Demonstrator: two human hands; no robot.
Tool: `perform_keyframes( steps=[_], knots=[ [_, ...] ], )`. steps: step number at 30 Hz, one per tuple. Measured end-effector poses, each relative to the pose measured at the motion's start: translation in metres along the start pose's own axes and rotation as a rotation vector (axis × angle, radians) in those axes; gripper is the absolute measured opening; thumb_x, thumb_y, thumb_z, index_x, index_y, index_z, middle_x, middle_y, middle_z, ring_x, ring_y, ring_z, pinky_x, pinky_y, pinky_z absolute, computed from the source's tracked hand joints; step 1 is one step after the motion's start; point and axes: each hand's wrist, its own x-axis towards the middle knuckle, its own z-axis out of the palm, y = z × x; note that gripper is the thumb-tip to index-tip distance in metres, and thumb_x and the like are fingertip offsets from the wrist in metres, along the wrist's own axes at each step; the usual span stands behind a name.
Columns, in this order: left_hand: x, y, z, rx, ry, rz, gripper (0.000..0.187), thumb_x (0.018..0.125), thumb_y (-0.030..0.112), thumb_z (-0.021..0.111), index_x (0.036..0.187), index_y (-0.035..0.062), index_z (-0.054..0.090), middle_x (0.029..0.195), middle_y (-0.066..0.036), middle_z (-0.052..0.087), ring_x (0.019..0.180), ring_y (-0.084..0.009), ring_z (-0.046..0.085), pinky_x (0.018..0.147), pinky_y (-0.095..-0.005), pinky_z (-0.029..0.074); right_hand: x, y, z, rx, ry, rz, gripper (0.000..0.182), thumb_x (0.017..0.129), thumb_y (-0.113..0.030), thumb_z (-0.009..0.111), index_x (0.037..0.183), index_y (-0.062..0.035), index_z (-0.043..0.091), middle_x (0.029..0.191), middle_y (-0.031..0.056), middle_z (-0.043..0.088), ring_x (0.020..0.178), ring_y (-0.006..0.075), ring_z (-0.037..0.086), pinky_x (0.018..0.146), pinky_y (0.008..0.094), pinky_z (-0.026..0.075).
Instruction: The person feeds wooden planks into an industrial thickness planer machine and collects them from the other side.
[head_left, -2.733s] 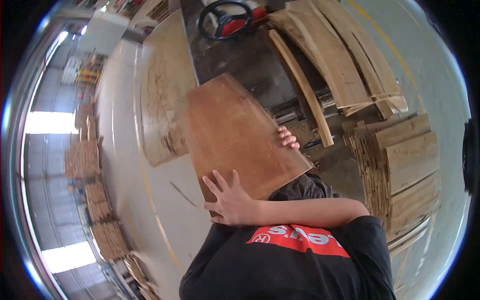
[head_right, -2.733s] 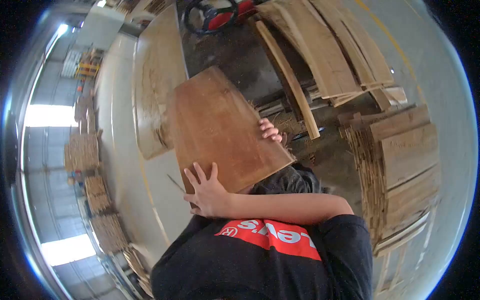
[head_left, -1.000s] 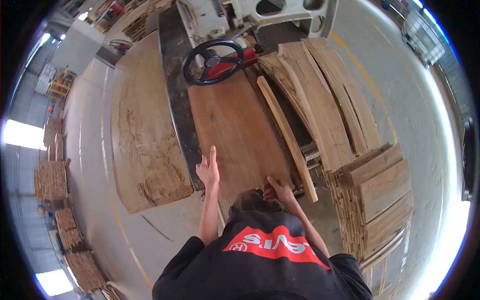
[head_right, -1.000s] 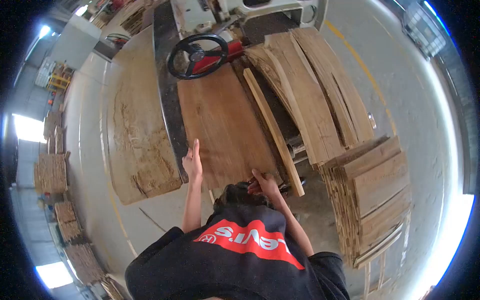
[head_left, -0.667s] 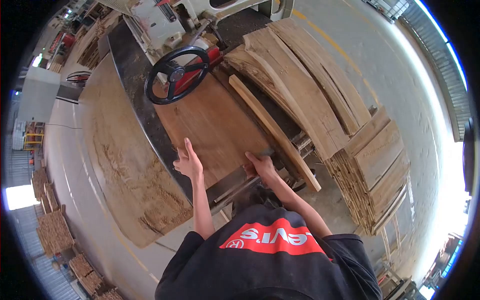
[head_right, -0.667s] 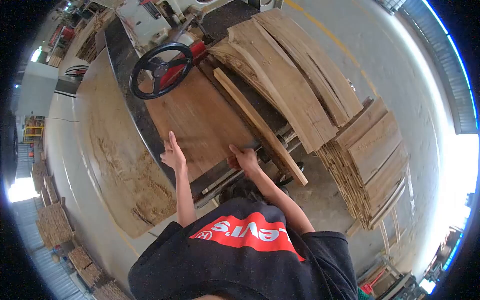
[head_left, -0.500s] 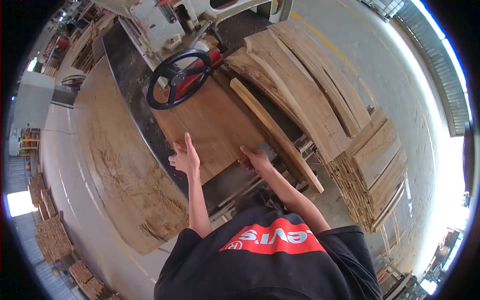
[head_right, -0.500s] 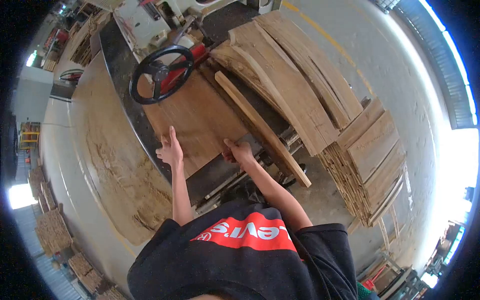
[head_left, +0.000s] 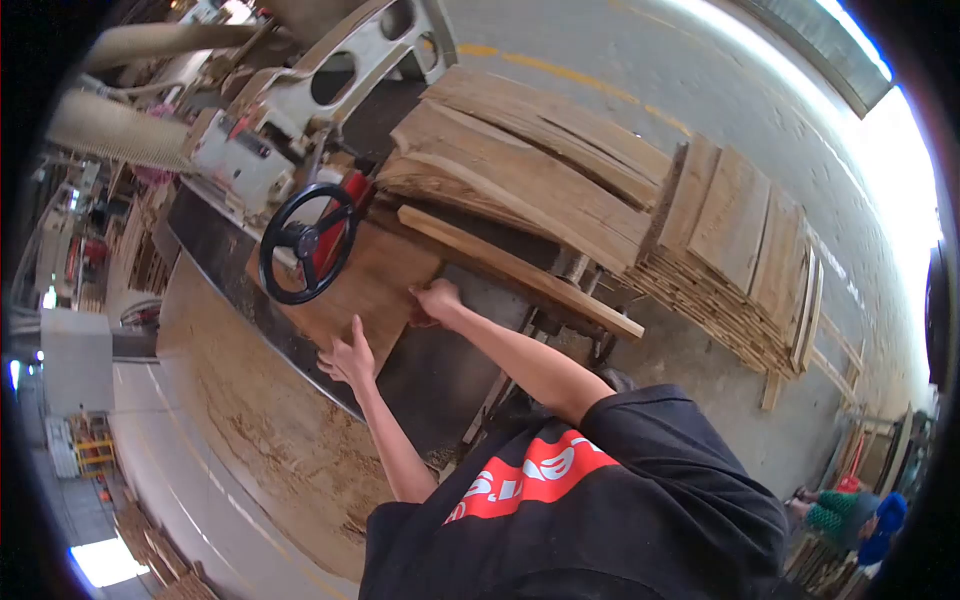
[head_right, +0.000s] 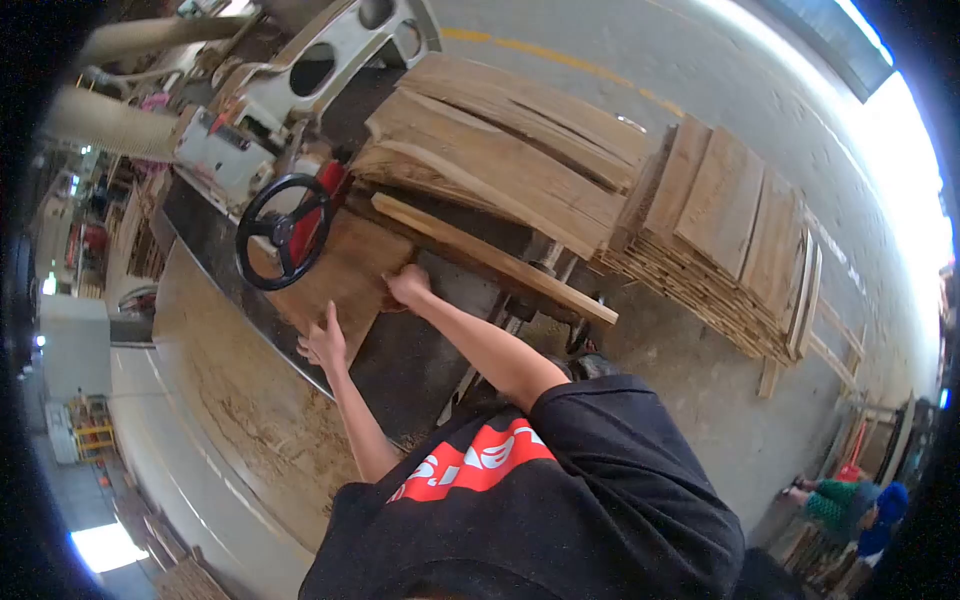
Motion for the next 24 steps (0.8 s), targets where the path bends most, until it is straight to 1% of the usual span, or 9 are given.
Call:
perform_keyframes(
  steps=[4,5,7,10,12,15,16,19,24],
  knots=[
    [-0.046,-0.005,0.004,-0.051,0.064,0.207,0.085,0.095,0.073,0.063,0.149,0.0068,0.062,0.168,-0.028,0.033,0.158,-0.0502,0.017,0.122,-0.0683,0.026,-0.061,-0.065,-0.045,-0.239,-0.087,-0.498,0.036,0.095,-0.030,0.076,0.098,0.0061,0.073,0.082,0.0198,0.078,0.078,0.0359,0.079,0.074,0.0428,0.062],
    [-0.056,-0.012,0.005,-0.059,0.117,0.279,0.079,0.096,0.068,0.065,0.144,0.0058,0.064,0.165,-0.028,0.036,0.155,-0.0514,0.022,0.120,-0.0681,0.029,-0.070,-0.077,-0.065,-0.349,0.014,-0.662,0.029,0.094,-0.028,0.076,0.097,0.0016,0.074,0.077,0.0140,0.078,0.078,0.0365,0.078,0.073,0.0463,0.061],
    [-0.075,-0.026,0.012,-0.083,0.233,0.398,0.067,0.098,0.059,0.070,0.136,0.0037,0.069,0.159,-0.030,0.042,0.149,-0.0538,0.033,0.117,-0.0677,0.035,-0.108,-0.113,-0.122,-0.796,0.441,-0.983,0.032,0.092,-0.032,0.077,0.109,-0.0054,0.072,0.101,0.0180,0.076,0.095,0.0387,0.074,0.083,0.0479,0.060],
    [-0.114,-0.023,0.003,-0.153,0.267,0.460,0.053,0.098,0.049,0.073,0.124,0.0029,0.074,0.153,-0.026,0.052,0.146,-0.0506,0.040,0.116,-0.0635,0.039,-0.113,-0.132,-0.208,-1.257,0.679,-0.773,0.086,0.083,-0.059,0.084,0.145,-0.0054,0.056,0.147,0.0225,0.055,0.139,0.0378,0.051,0.113,0.0565,0.043],
    [-0.129,-0.024,0.010,-0.218,0.256,0.483,0.047,0.097,0.045,0.076,0.119,0.0028,0.075,0.146,-0.025,0.058,0.144,-0.0502,0.042,0.115,-0.0604,0.041,-0.116,-0.138,-0.252,-1.367,0.643,-0.576,0.099,0.077,-0.058,0.088,0.154,-0.0091,0.050,0.159,0.0219,0.042,0.147,0.0433,0.038,0.115,0.0571,0.039],
    [-0.156,-0.009,0.022,-0.277,0.213,0.580,0.043,0.095,0.041,0.079,0.115,0.0035,0.075,0.142,-0.024,0.061,0.142,-0.0506,0.045,0.115,-0.0593,0.041,-0.116,-0.130,-0.275,-1.447,0.517,-0.708,0.115,0.070,-0.060,0.092,0.159,-0.0079,0.043,0.161,0.0234,0.037,0.148,0.0460,0.035,0.118,0.0601,0.035],
    [-0.165,-0.002,0.028,-0.289,0.214,0.633,0.040,0.092,0.037,0.081,0.114,0.0042,0.074,0.139,-0.024,0.063,0.141,-0.0498,0.046,0.114,-0.0580,0.042,-0.128,-0.143,-0.271,-1.465,0.385,-0.558,0.118,0.071,-0.059,0.092,0.164,-0.0094,0.037,0.166,0.0282,0.030,0.152,0.0506,0.029,0.121,0.0644,0.028],
    [-0.195,0.032,0.031,-0.358,0.079,0.695,0.039,0.090,0.035,0.082,0.114,0.0052,0.074,0.138,-0.022,0.064,0.141,-0.0484,0.047,0.113,-0.0570,0.043,-0.126,-0.140,-0.275,-1.384,0.466,-0.607,0.116,0.070,-0.060,0.091,0.164,-0.0159,0.039,0.166,0.0310,0.029,0.152,0.0506,0.029,0.121,0.0636,0.028],
    [-0.247,0.069,0.035,-0.587,0.066,0.728,0.034,0.089,0.029,0.084,0.112,0.0062,0.075,0.133,-0.019,0.067,0.135,-0.0479,0.053,0.111,-0.0551,0.046,-0.135,-0.143,-0.287,-1.320,0.330,-0.580,0.109,0.068,-0.056,0.089,0.161,-0.0191,0.047,0.155,0.0329,0.046,0.143,0.0537,0.041,0.117,0.0607,0.036]
  ],
)
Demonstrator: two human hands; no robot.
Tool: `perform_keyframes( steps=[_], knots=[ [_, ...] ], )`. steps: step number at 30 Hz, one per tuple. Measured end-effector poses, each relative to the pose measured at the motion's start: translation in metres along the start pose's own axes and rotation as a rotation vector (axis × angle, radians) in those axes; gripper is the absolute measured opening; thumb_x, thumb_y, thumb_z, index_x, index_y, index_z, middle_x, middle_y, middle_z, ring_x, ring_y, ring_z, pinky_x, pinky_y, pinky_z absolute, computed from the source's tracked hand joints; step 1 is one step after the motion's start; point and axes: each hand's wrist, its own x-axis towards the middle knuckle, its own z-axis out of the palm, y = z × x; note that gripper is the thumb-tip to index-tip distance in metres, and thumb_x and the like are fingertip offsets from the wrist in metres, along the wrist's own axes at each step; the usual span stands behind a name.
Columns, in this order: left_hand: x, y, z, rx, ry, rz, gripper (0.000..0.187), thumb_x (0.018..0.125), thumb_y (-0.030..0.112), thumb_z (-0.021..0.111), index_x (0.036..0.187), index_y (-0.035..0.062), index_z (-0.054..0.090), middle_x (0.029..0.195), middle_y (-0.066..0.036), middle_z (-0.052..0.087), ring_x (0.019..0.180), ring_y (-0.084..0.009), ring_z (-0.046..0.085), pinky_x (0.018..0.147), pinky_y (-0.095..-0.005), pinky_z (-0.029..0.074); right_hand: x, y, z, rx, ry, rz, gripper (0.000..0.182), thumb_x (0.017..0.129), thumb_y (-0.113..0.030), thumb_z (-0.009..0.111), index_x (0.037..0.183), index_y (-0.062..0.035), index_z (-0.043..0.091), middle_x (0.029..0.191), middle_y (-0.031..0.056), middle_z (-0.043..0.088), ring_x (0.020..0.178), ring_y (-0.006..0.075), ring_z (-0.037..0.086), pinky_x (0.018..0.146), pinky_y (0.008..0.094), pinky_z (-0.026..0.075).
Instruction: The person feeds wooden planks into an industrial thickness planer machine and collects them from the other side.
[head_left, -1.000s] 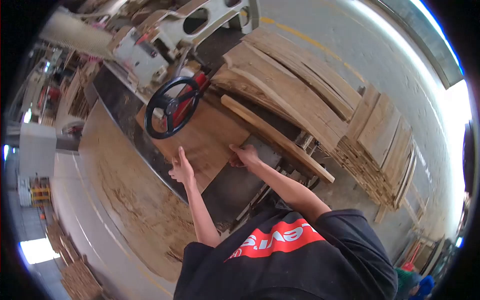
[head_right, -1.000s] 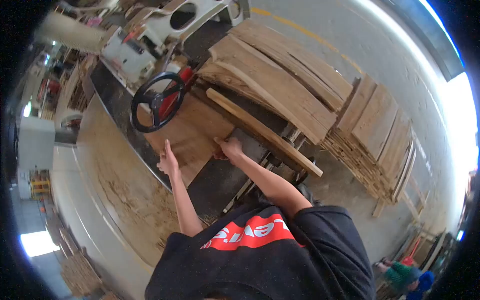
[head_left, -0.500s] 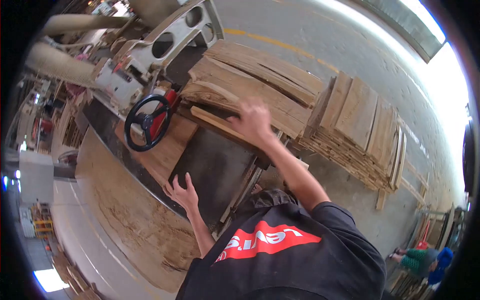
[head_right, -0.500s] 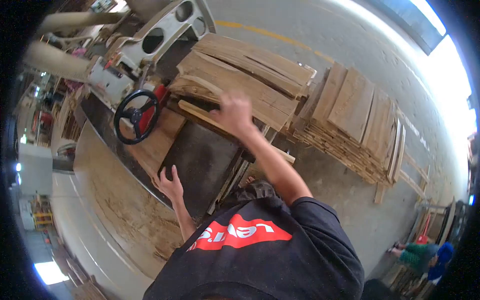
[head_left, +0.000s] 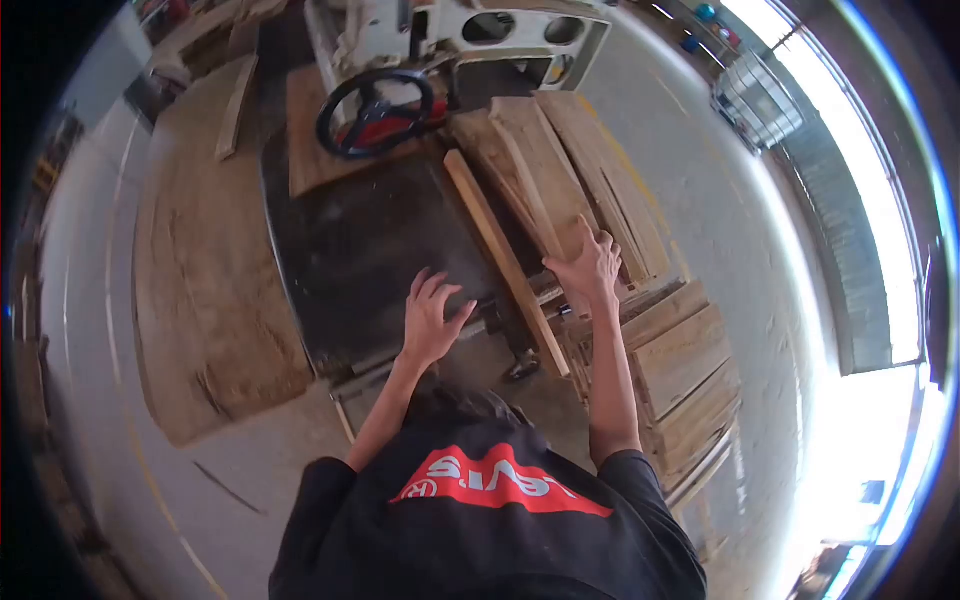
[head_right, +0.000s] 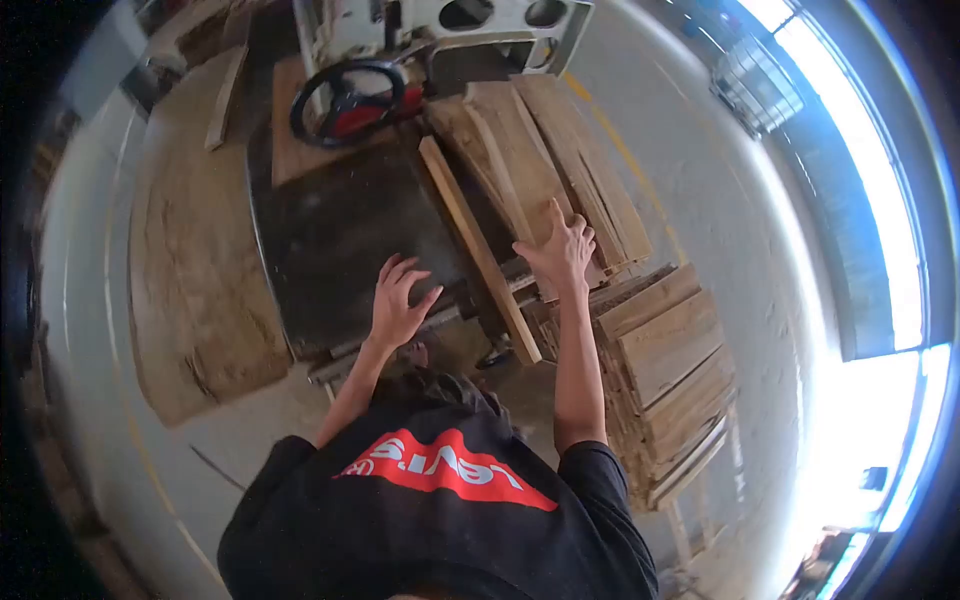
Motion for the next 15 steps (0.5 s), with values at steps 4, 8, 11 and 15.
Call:
perform_keyframes(
  steps=[4,8,11,15],
  knots=[
    [-0.042,0.013,0.014,-0.287,-0.072,-0.159,0.033,0.094,0.029,0.082,0.115,0.0041,0.076,0.136,-0.017,0.068,0.137,-0.0400,0.055,0.114,-0.0503,0.044,-0.041,-0.018,-0.020,0.073,0.026,-0.044,0.097,0.072,-0.058,0.087,0.150,-0.0073,0.060,0.146,0.0354,0.052,0.137,0.0518,0.049,0.115,0.0579,0.041],
    [-0.056,0.021,0.014,-0.737,-0.219,-0.598,0.042,0.104,0.040,0.070,0.126,0.0035,0.073,0.137,-0.015,0.070,0.137,-0.0306,0.058,0.109,-0.0468,0.048,-0.078,0.027,-0.026,1.389,-0.637,0.082,0.103,0.084,-0.069,0.071,0.156,0.0011,0.049,0.152,0.0340,0.050,0.127,0.0486,0.060,0.105,0.0554,0.052],
    [-0.044,0.045,0.005,-1.254,-0.141,-0.819,0.054,0.110,0.048,0.057,0.139,0.0029,0.064,0.133,-0.012,0.071,0.126,-0.0256,0.066,0.098,-0.0420,0.056,-0.122,-0.026,-0.041,2.029,-1.063,0.160,0.101,0.093,-0.072,0.058,0.159,0.0033,0.041,0.151,0.0281,0.054,0.123,0.0445,0.065,0.098,0.0548,0.057],
    [-0.036,0.070,-0.007,-1.555,0.027,-0.858,0.055,0.110,0.041,0.055,0.148,0.0012,0.054,0.127,-0.010,0.072,0.106,-0.0211,0.074,0.084,-0.0349,0.061,-0.161,-0.041,-0.003,2.043,-1.088,0.268,0.094,0.098,-0.068,0.055,0.160,0.0011,0.040,0.145,0.0219,0.062,0.120,0.0387,0.067,0.095,0.0525,0.059]
  ],
)
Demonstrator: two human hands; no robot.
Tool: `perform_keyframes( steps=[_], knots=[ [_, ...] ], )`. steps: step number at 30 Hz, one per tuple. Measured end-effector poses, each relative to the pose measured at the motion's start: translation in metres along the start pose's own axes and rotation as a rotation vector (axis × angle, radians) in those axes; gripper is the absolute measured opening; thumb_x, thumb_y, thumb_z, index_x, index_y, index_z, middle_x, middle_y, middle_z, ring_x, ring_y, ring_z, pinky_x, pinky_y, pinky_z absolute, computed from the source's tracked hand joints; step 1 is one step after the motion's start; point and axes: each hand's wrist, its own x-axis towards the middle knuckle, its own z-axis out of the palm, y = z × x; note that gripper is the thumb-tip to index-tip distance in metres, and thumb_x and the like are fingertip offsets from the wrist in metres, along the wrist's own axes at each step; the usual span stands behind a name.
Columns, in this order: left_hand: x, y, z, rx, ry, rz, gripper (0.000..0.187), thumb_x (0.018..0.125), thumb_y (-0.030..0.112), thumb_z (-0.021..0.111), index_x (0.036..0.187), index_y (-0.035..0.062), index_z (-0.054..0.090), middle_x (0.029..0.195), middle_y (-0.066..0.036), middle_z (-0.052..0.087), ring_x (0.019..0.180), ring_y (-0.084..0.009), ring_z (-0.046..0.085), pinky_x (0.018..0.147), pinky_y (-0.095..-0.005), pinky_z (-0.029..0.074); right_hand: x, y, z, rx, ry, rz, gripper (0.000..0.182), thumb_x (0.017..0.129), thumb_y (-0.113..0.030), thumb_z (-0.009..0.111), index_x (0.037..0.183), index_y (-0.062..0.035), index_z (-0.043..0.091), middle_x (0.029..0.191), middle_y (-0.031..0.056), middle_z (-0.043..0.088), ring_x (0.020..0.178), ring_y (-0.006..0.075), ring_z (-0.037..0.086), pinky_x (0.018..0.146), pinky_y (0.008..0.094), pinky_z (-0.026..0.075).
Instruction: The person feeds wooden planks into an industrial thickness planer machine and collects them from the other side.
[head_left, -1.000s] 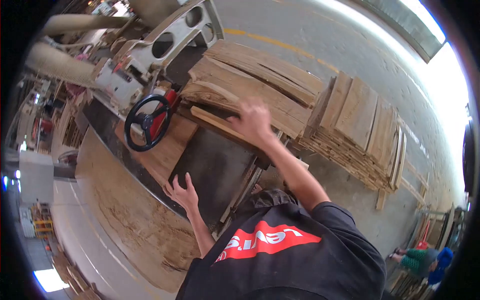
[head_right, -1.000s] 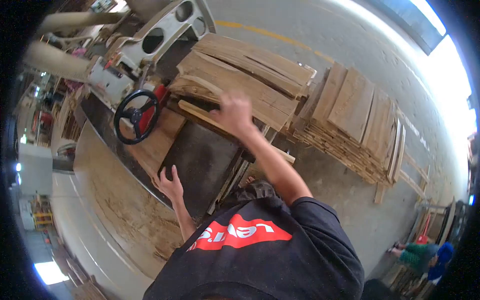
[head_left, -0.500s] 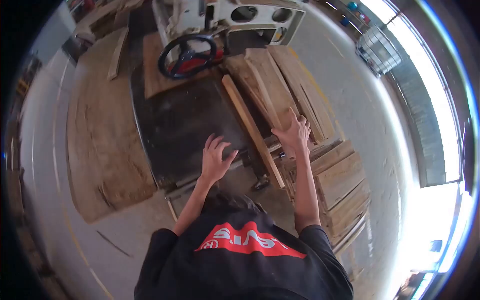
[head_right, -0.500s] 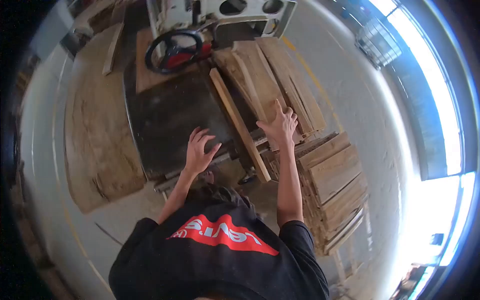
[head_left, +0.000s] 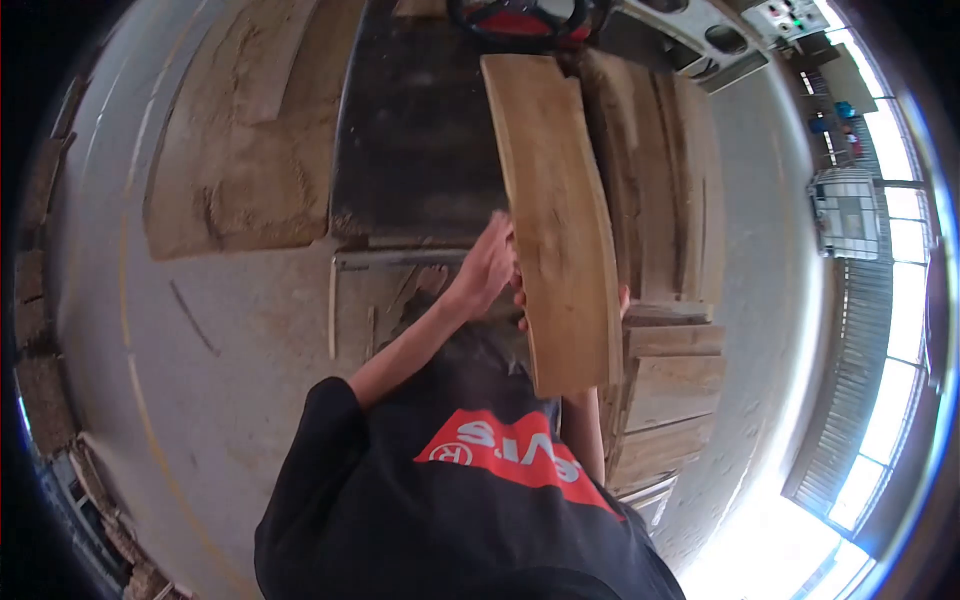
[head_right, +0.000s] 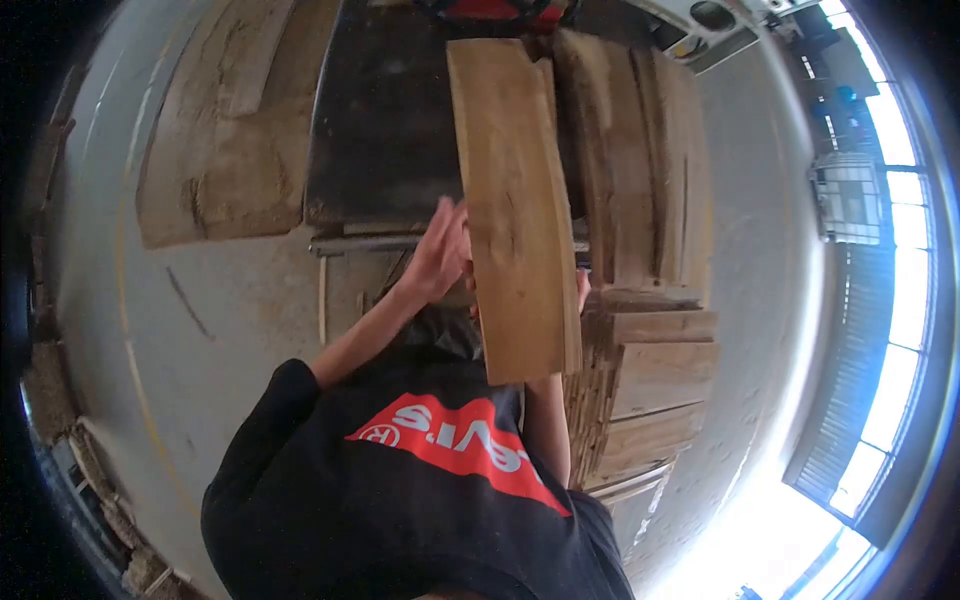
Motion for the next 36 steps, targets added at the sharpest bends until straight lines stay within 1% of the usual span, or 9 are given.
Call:
perform_keyframes(
  steps=[3,7,10,14,16,17,19,30,36],
  knots=[
    [0.006,-0.004,-0.020,0.028,0.156,0.169,0.045,0.107,0.027,0.059,0.142,-0.0004,0.057,0.120,-0.010,0.073,0.102,-0.0205,0.074,0.083,-0.0348,0.061,0.018,0.011,-0.047,-0.262,0.290,0.023,0.089,0.098,-0.062,0.063,0.158,0.0012,0.045,0.142,0.0206,0.065,0.118,0.0356,0.069,0.096,0.0469,0.059],
    [-0.006,0.030,-0.027,0.143,0.205,0.380,0.036,0.101,0.013,0.065,0.134,-0.0020,0.063,0.113,-0.006,0.073,0.101,-0.0147,0.072,0.085,-0.0308,0.059,0.036,0.001,-0.033,-1.031,0.226,0.210,0.086,0.095,-0.050,0.076,0.154,0.0072,0.049,0.137,0.0223,0.068,0.118,0.0352,0.070,0.096,0.0429,0.058],
    [0.011,0.032,-0.047,0.486,0.303,0.524,0.037,0.102,0.014,0.064,0.135,-0.0024,0.063,0.111,-0.003,0.072,0.099,-0.0101,0.068,0.086,-0.0272,0.055,0.028,0.024,-0.028,-1.892,-0.064,-0.349,0.097,0.091,-0.051,0.081,0.153,0.0129,0.044,0.133,0.0277,0.070,0.117,0.0407,0.071,0.096,0.0465,0.057],
    [0.023,0.035,-0.047,0.545,0.333,0.367,0.047,0.105,0.028,0.068,0.140,-0.0028,0.063,0.126,-0.007,0.070,0.111,-0.0101,0.062,0.098,-0.0276,0.048,0.028,0.062,-0.013,-1.484,0.051,0.000,0.086,0.087,-0.033,0.082,0.149,0.0140,0.046,0.113,0.0338,0.071,0.104,0.0473,0.073,0.086,0.0481,0.058],
    [0.024,0.029,-0.043,0.681,0.267,0.387,0.056,0.106,0.034,0.067,0.147,-0.0030,0.060,0.140,-0.013,0.065,0.127,-0.0143,0.058,0.109,-0.0312,0.044,0.033,0.069,-0.022,-1.764,0.259,-0.163,0.075,0.087,-0.018,0.080,0.147,0.0108,0.047,0.101,0.0330,0.071,0.097,0.0469,0.075,0.078,0.0432,0.059],
    [0.021,0.025,-0.047,0.831,0.262,0.387,0.058,0.107,0.035,0.067,0.149,-0.0039,0.059,0.145,-0.015,0.062,0.133,-0.0162,0.055,0.112,-0.0327,0.043,0.035,0.066,-0.037,-1.600,0.236,-0.344,0.063,0.085,-0.011,0.074,0.140,0.0083,0.052,0.084,0.0319,0.067,0.090,0.0477,0.074,0.073,0.0466,0.057],
    [0.017,0.018,-0.055,1.309,0.302,0.413,0.064,0.107,0.038,0.066,0.152,-0.0060,0.054,0.152,-0.020,0.057,0.146,-0.0243,0.047,0.121,-0.0367,0.036,0.029,0.047,-0.046,-1.462,0.239,-0.257,0.063,0.083,-0.010,0.073,0.140,0.0077,0.053,0.085,0.0331,0.067,0.088,0.0490,0.073,0.073,0.0478,0.056],
    [-0.010,0.011,-0.078,-0.211,0.231,0.055,0.075,0.109,0.063,0.045,0.154,0.0028,0.050,0.146,-0.014,0.062,0.134,-0.0320,0.060,0.116,-0.0472,0.045,0.035,0.060,-0.003,-1.878,-0.111,-0.598,0.048,0.093,-0.027,0.075,0.129,0.0035,0.066,0.120,0.0237,0.073,0.108,0.0415,0.071,0.095,0.0487,0.057],
    [-0.019,0.010,-0.087,-0.059,0.337,0.129,0.076,0.110,0.063,0.041,0.153,0.0014,0.050,0.148,-0.017,0.062,0.134,-0.0342,0.061,0.116,-0.0504,0.047,0.039,0.047,-0.011,-1.790,0.049,-0.680,0.043,0.093,-0.014,0.076,0.131,0.0015,0.063,0.139,0.0241,0.064,0.121,0.0436,0.064,0.105,0.0478,0.052]
  ],
)
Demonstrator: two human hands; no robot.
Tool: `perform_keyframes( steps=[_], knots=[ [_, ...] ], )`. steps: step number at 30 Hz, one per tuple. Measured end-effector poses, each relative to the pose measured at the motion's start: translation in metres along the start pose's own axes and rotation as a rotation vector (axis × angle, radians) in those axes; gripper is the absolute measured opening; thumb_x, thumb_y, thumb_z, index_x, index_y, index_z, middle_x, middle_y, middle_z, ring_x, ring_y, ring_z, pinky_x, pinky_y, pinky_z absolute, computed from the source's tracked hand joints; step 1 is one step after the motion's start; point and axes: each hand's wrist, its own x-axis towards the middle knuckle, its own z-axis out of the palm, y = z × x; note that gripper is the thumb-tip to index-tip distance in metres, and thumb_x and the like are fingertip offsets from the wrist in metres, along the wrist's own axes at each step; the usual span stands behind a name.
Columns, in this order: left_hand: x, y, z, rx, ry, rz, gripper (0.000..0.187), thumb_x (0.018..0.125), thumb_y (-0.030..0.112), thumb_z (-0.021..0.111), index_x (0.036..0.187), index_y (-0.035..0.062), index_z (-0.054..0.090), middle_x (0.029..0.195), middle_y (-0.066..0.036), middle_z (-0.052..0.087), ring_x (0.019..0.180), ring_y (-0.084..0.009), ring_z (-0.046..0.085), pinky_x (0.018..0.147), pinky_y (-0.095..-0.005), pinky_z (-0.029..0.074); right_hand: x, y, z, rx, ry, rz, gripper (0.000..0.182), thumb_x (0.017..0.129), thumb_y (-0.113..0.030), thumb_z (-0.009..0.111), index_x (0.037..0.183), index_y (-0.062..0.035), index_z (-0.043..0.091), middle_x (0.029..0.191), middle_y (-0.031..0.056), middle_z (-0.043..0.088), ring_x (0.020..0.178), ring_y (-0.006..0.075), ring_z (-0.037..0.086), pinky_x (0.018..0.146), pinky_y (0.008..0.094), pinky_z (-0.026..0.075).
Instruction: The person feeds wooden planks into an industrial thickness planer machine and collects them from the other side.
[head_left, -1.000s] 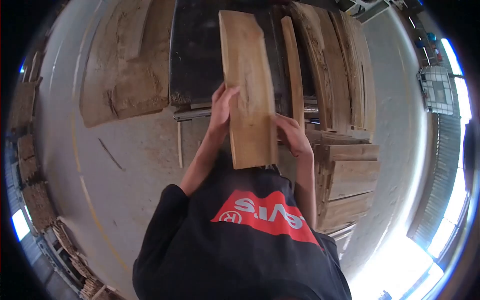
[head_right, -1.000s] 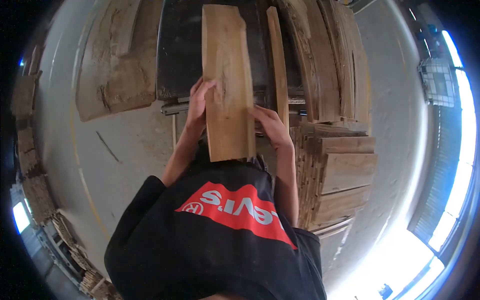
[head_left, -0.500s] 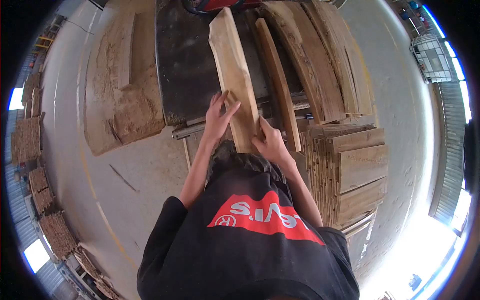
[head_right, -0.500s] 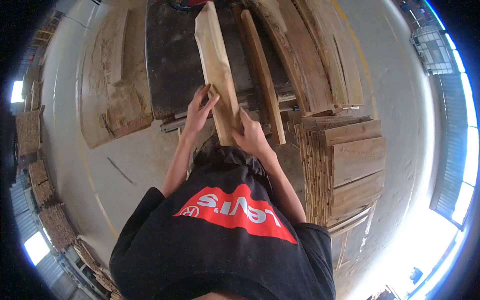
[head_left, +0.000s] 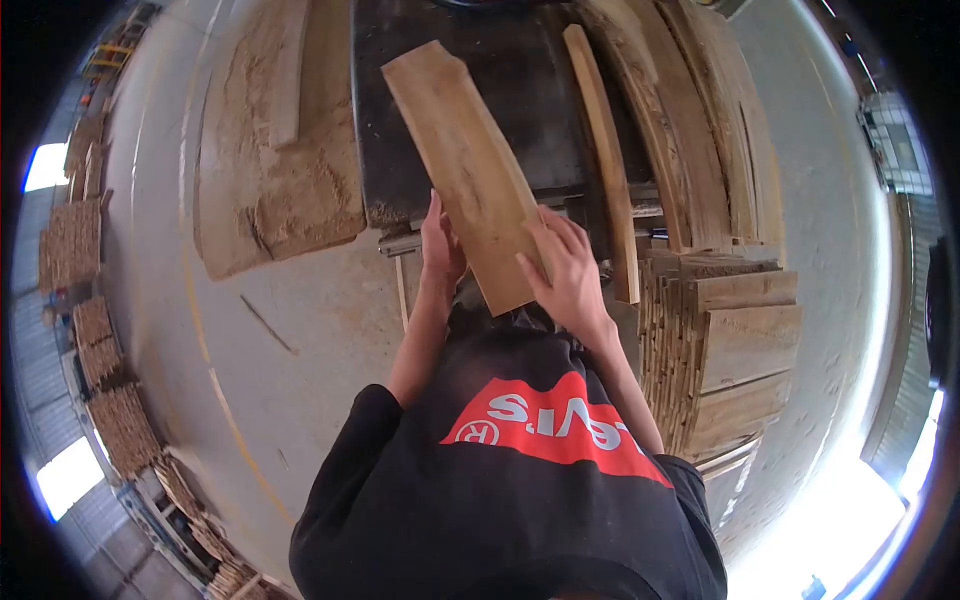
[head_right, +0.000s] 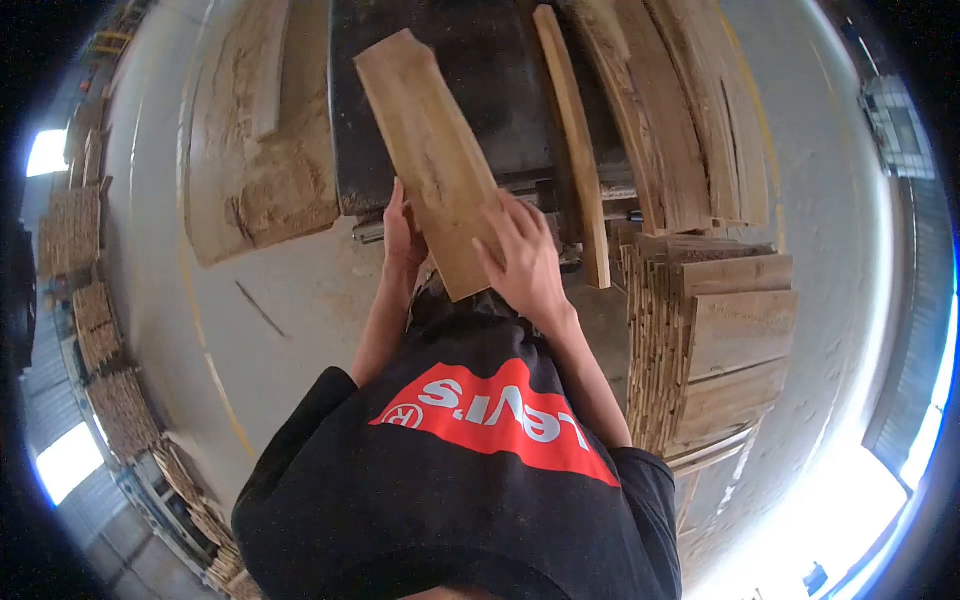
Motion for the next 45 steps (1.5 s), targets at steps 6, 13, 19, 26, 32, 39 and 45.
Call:
perform_keyframes(
  steps=[6,13,19,26,32,39,45],
  knots=[
    [0.000,0.002,-0.006,0.076,-0.031,-0.020,0.075,0.111,0.063,0.040,0.150,0.0008,0.054,0.143,-0.017,0.066,0.129,-0.0322,0.065,0.112,-0.0485,0.050,-0.006,0.047,0.036,0.644,-0.121,0.612,0.045,0.106,-0.017,0.066,0.145,0.0034,0.055,0.119,0.0180,0.073,0.111,0.0205,0.071,0.097,0.0341,0.054],
    [0.012,-0.003,0.010,0.182,0.303,-0.075,0.066,0.108,0.052,0.060,0.146,-0.0022,0.059,0.133,-0.015,0.070,0.121,-0.0254,0.068,0.104,-0.0397,0.055,-0.019,0.070,0.070,0.730,0.141,0.510,0.046,0.111,-0.018,0.060,0.148,0.0085,0.055,0.128,0.0111,0.070,0.115,0.0125,0.064,0.099,0.0276,0.051],
    [-0.022,-0.009,0.002,1.224,0.053,0.707,0.106,0.084,0.047,0.090,0.159,-0.0066,0.036,0.154,-0.024,0.050,0.141,-0.0412,0.048,0.118,-0.0530,0.040,-0.009,0.111,0.084,0.696,0.204,0.585,0.057,0.108,-0.025,0.065,0.152,0.0086,0.052,0.131,0.0151,0.070,0.115,0.0162,0.064,0.100,0.0313,0.051],
    [-0.042,-0.029,-0.019,1.772,-0.265,0.656,0.152,0.057,0.055,0.099,0.164,-0.0114,0.014,0.171,-0.035,0.018,0.161,-0.0542,0.006,0.129,-0.0610,0.019,-0.017,0.120,0.101,0.582,0.173,0.524,0.061,0.108,-0.026,0.064,0.157,0.0053,0.046,0.158,0.0228,0.054,0.148,0.0303,0.049,0.120,0.0392,0.039],
    [-0.032,-0.043,-0.023,1.774,-0.290,0.736,0.152,0.057,0.037,0.101,0.163,-0.0133,0.005,0.170,-0.039,0.008,0.160,-0.0567,0.005,0.129,-0.0620,0.019,-0.024,0.104,0.093,0.433,0.123,0.450,0.063,0.107,-0.025,0.064,0.160,0.0016,0.043,0.160,0.0246,0.051,0.151,0.0354,0.047,0.123,0.0417,0.037],
    [-0.033,-0.037,-0.017,1.821,-0.278,0.702,0.150,0.056,0.035,0.101,0.163,-0.0136,0.008,0.169,-0.040,0.013,0.160,-0.0559,0.008,0.130,-0.0602,0.021,-0.022,0.105,0.089,0.398,0.106,0.518,0.062,0.108,-0.028,0.064,0.159,-0.0009,0.045,0.158,0.0247,0.053,0.150,0.0372,0.047,0.121,0.0425,0.039],
    [-0.032,-0.036,-0.016,1.815,-0.239,0.681,0.150,0.052,0.039,0.102,0.162,-0.0150,0.016,0.168,-0.039,0.019,0.160,-0.0548,0.013,0.129,-0.0583,0.025,-0.020,0.091,0.086,0.281,0.070,0.595,0.061,0.109,-0.034,0.060,0.162,-0.0083,0.044,0.159,0.0189,0.054,0.150,0.0355,0.048,0.121,0.0417,0.040]
  ],
)
